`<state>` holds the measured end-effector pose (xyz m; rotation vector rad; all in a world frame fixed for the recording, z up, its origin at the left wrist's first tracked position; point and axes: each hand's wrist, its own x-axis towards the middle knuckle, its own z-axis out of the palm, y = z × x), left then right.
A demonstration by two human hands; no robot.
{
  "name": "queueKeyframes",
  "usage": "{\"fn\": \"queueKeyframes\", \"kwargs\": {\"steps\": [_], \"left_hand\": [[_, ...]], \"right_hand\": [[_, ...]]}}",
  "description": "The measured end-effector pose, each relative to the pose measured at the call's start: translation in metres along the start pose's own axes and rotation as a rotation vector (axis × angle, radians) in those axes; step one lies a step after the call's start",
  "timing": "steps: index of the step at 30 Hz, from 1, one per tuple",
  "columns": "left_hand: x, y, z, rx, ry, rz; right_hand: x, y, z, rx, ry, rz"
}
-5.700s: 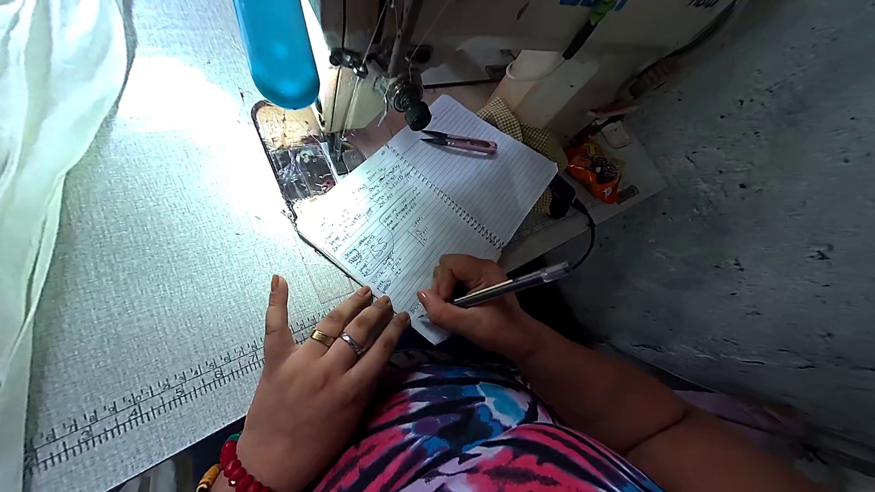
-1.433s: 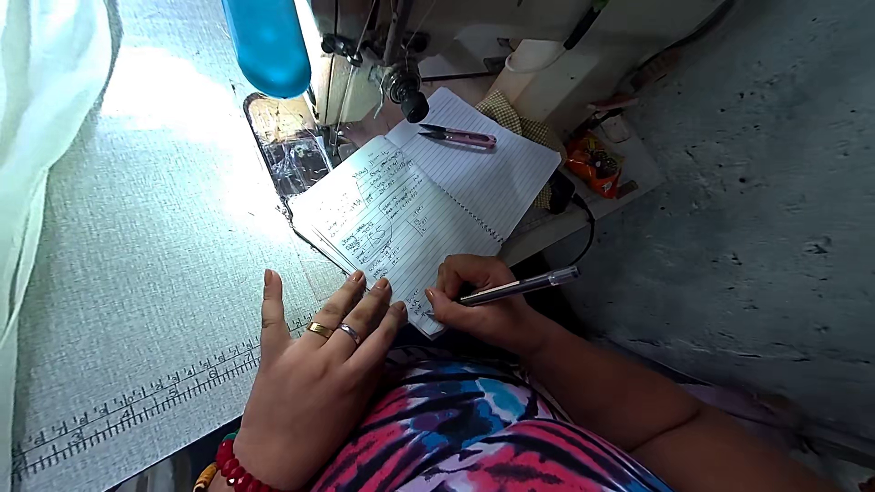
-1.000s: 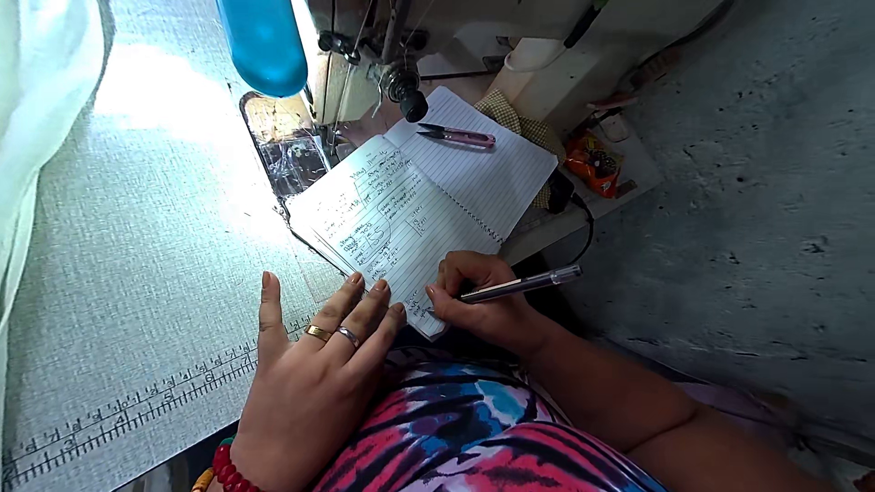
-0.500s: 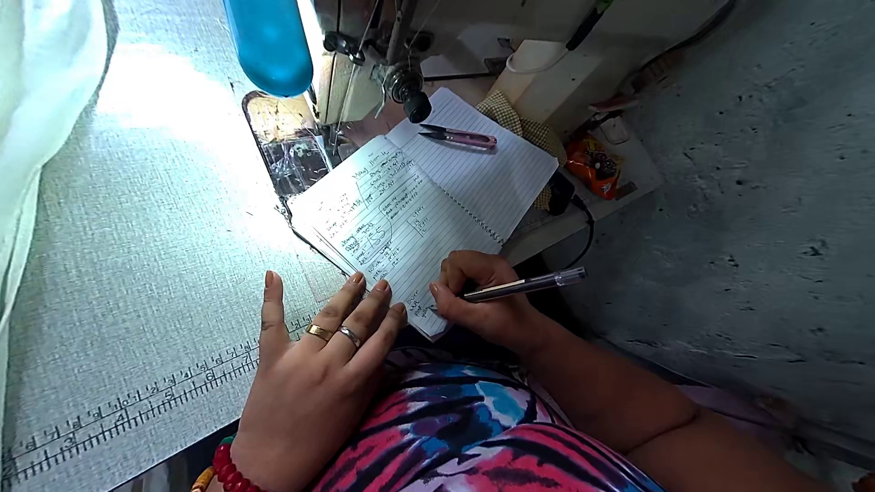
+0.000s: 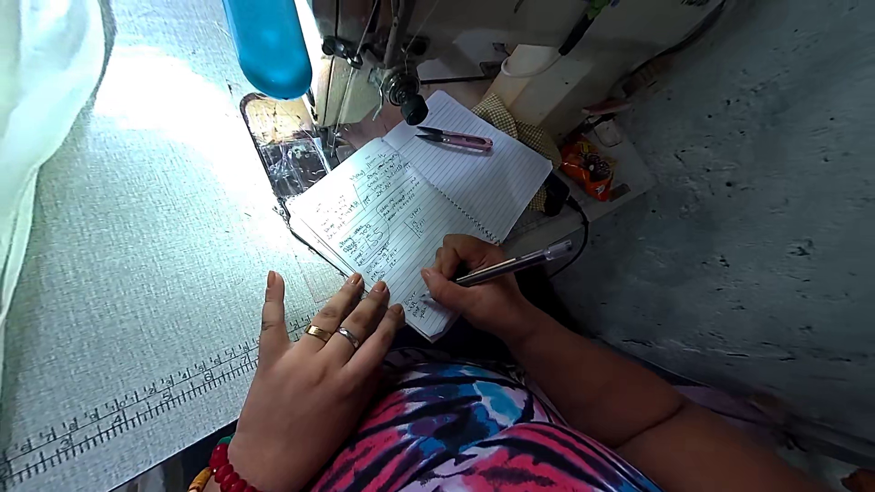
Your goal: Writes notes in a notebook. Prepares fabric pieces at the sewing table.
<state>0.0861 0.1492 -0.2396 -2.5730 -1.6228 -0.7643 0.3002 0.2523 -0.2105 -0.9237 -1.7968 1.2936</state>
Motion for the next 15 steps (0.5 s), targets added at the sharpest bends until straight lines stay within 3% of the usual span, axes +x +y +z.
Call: {"fn": "queueKeyframes", "kwargs": {"steps": [15], "left_hand": [[0.0007,-0.0002,-0.0006,-0.009,0.002,0.006]], "right_hand": [[-0.0002,0.0001,-0.0006,-0.039,-0.001,0.006]]}}
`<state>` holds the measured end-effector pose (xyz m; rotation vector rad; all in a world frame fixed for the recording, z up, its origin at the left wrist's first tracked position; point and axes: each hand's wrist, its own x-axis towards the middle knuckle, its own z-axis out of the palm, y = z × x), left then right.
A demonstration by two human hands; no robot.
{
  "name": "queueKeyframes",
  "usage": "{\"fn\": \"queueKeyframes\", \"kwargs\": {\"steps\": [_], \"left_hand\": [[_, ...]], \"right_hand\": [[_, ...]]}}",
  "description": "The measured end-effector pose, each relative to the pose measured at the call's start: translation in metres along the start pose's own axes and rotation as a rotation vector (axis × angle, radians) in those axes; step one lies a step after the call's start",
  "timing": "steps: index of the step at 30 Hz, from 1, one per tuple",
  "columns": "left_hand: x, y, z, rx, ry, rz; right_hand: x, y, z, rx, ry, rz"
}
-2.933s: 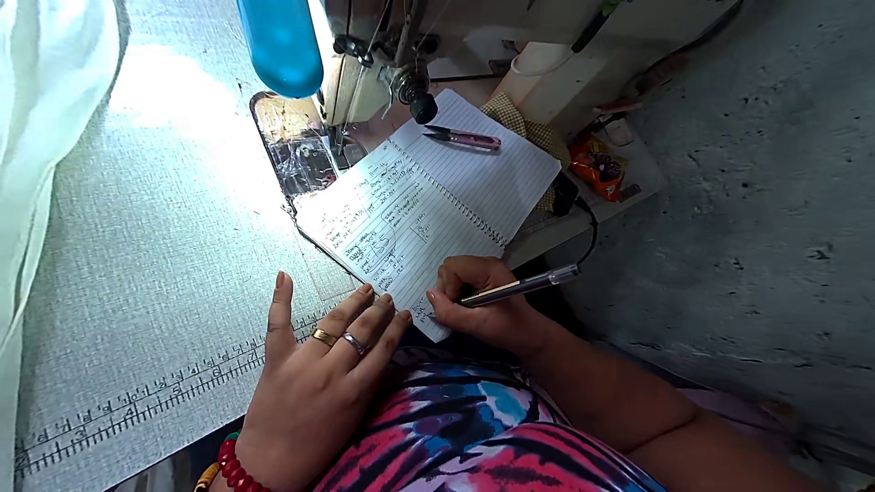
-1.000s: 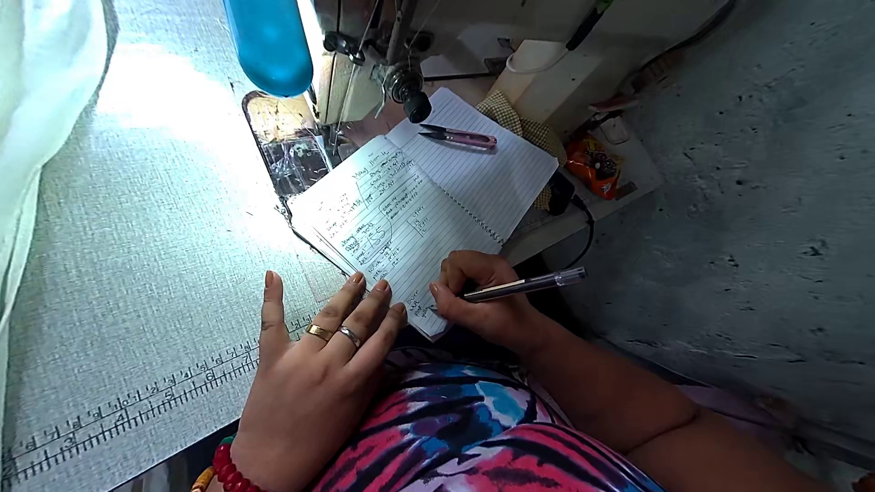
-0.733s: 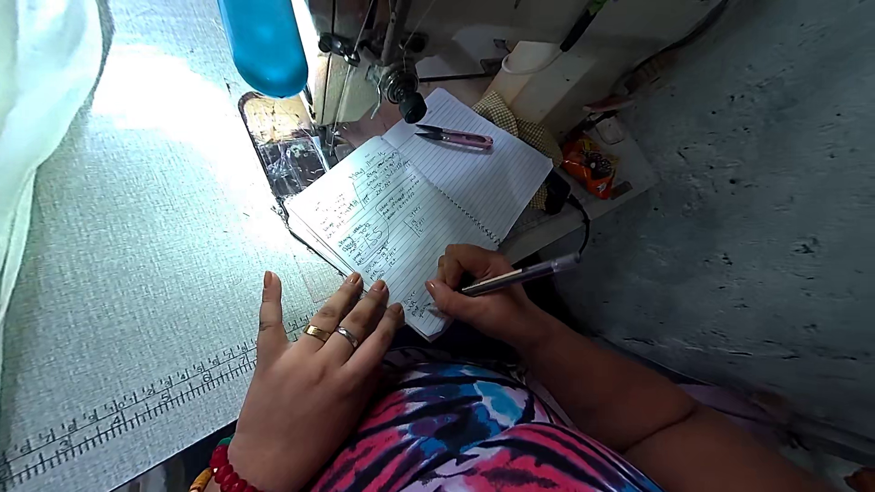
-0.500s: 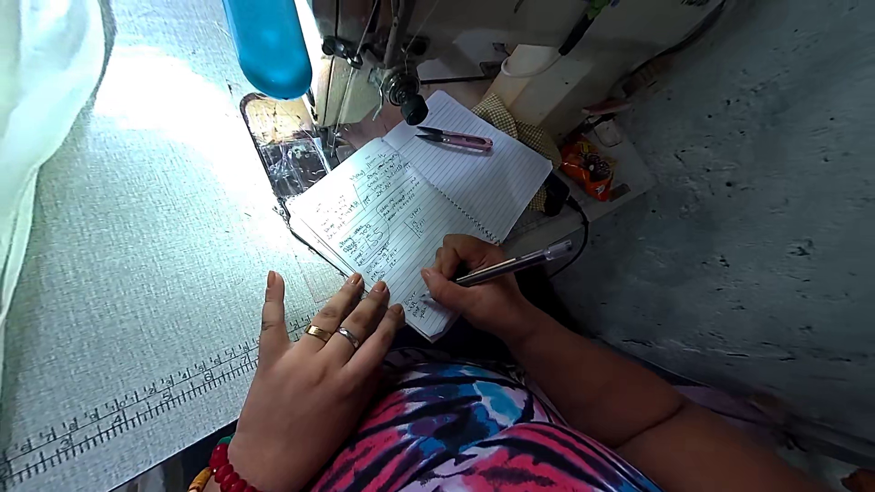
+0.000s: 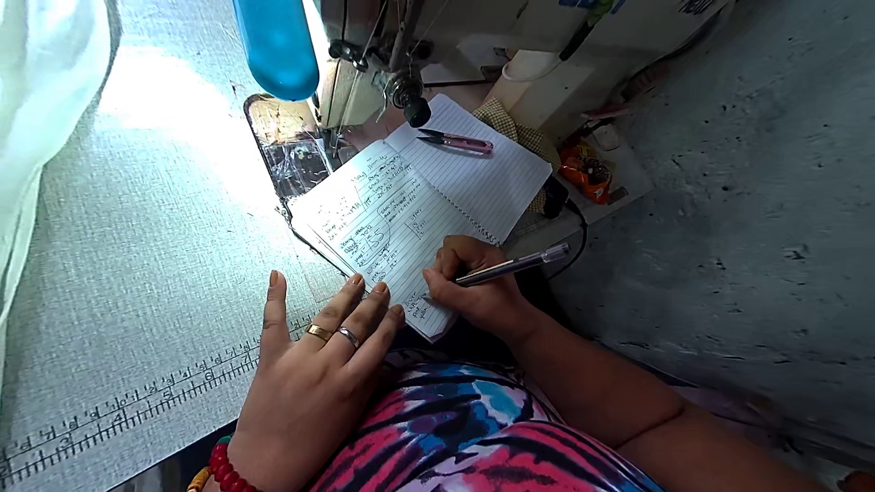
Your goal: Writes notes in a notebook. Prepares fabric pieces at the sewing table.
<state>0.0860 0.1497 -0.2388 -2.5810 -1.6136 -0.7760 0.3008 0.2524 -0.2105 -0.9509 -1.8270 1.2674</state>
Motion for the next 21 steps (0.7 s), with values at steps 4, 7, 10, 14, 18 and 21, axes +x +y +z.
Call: {"fn": "queueKeyframes", "kwargs": {"steps": [4,7,10,14,18,21], "left_hand": [[0.0002,0.0000,0.0000,0.005,0.002,0.000],[0.0003,-0.0002,-0.0004,0.005,-0.002,0.000],[0.0002,-0.0007,-0.0009,0.005,-0.007,0.001],[0.0005,-0.0010,-0.0002,0.000,-0.007,-0.007],[0.0018,-0.0006,-0.0004,-0.004,0.013,-0.007],[0.0014,-0.0002,0.0001,-0.006,0.018,-0.011]], "right_hand": [[0.0000,-0.0001,0.0000,-0.023,-0.007,-0.017],[0.0009,-0.0001,-0.0015,-0.012,-0.008,-0.013],[0.0009,0.0011,-0.0010,-0.019,-0.006,-0.026],[0.0027,-0.0006,-0.0052,0.038,-0.005,0.060],[0.0041,-0.0035,-0.0060,0.116,0.019,0.061],[0.0019,-0.0025,-0.0032,0.023,0.009,-0.067]]}}
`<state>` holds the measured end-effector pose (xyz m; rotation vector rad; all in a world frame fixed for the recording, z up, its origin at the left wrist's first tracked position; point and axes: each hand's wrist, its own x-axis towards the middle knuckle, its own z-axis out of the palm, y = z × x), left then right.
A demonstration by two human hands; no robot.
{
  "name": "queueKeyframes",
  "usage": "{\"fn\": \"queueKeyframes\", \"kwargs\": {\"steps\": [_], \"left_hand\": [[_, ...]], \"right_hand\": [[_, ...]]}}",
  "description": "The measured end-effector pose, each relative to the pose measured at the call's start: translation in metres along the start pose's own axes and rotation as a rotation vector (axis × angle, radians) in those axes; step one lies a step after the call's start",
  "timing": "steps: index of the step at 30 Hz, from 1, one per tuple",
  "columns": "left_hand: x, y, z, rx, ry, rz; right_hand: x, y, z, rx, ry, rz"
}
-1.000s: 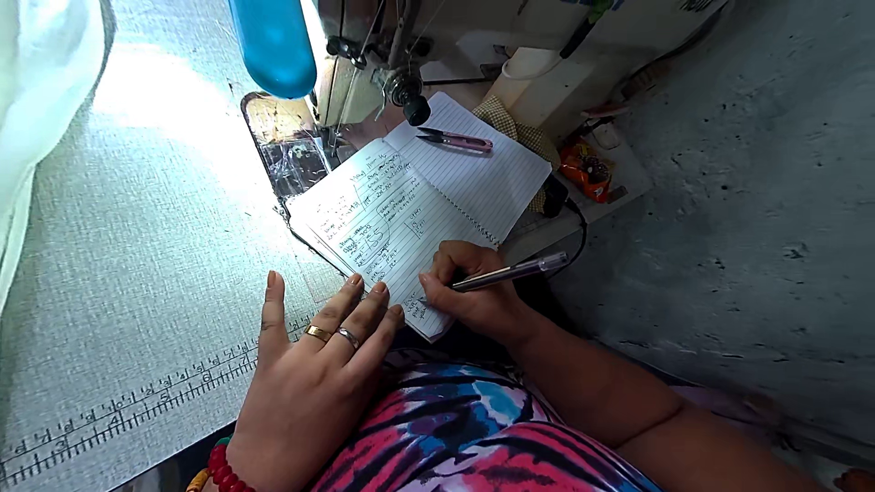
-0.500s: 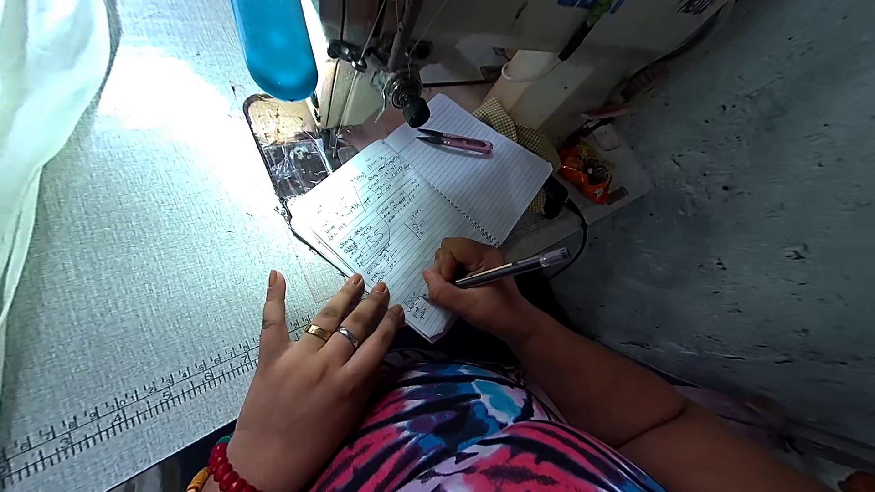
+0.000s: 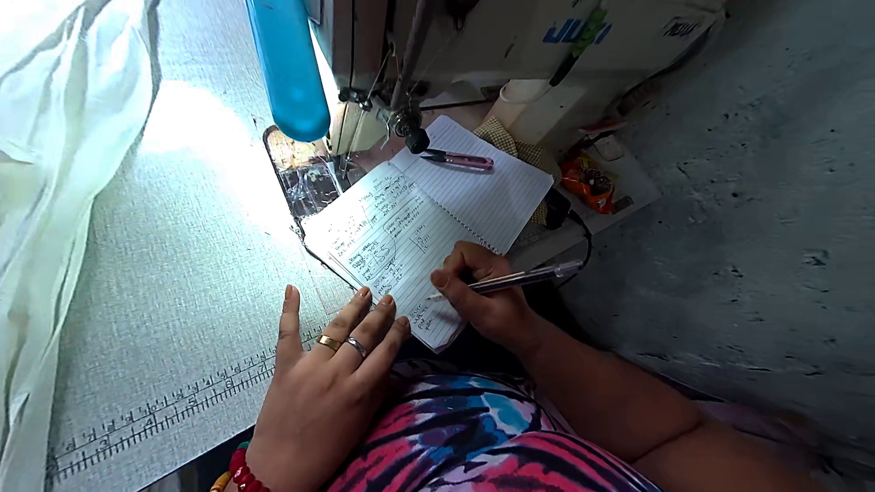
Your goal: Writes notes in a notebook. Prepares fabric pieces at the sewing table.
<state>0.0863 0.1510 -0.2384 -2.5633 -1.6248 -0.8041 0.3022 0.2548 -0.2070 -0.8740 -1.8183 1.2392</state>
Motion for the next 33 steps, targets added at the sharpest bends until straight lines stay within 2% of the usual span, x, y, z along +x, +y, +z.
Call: {"fn": "queueKeyframes", "kwargs": {"steps": [26,33], "left_hand": [[-0.0033,0.0008,0.0002,-0.012,-0.011,-0.001],[-0.0033,0.0001,0.0002,-0.005,-0.010,0.006]], "right_hand": [[-0.0026,0.0007,0.0043,-0.109,0.000,-0.009],[-0.0037,0.0040,0.0060,-0.066,0.026,0.001]]}}
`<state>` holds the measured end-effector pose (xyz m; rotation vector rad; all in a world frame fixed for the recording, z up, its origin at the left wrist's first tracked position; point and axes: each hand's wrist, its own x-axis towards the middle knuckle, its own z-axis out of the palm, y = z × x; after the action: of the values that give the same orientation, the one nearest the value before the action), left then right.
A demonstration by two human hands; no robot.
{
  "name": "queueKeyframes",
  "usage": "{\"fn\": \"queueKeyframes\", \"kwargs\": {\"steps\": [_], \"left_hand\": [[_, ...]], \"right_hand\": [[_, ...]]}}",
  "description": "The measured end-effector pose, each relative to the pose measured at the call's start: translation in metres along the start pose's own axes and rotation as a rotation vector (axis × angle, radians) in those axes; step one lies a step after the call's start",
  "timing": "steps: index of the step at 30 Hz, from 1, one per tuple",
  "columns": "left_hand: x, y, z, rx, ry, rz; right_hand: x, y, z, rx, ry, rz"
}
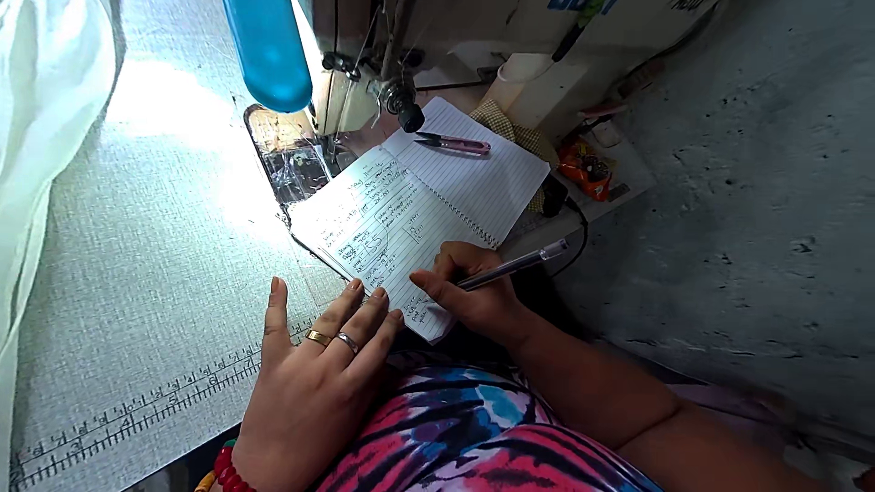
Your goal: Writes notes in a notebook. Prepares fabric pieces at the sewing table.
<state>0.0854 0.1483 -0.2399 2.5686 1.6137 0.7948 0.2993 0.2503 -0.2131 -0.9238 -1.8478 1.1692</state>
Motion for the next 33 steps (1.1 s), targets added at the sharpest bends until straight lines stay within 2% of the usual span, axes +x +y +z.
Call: {"fn": "queueKeyframes", "kwargs": {"steps": [24,33], "left_hand": [[-0.0004,0.0003,-0.0003,0.008,-0.008,0.000],[-0.0001,0.0006,-0.0007,0.011,-0.012,-0.002]], "right_hand": [[-0.0023,0.0030,-0.0002,-0.077,-0.046,-0.107],[-0.0002,0.0012,-0.0010,-0.043,-0.014,-0.036]]}}
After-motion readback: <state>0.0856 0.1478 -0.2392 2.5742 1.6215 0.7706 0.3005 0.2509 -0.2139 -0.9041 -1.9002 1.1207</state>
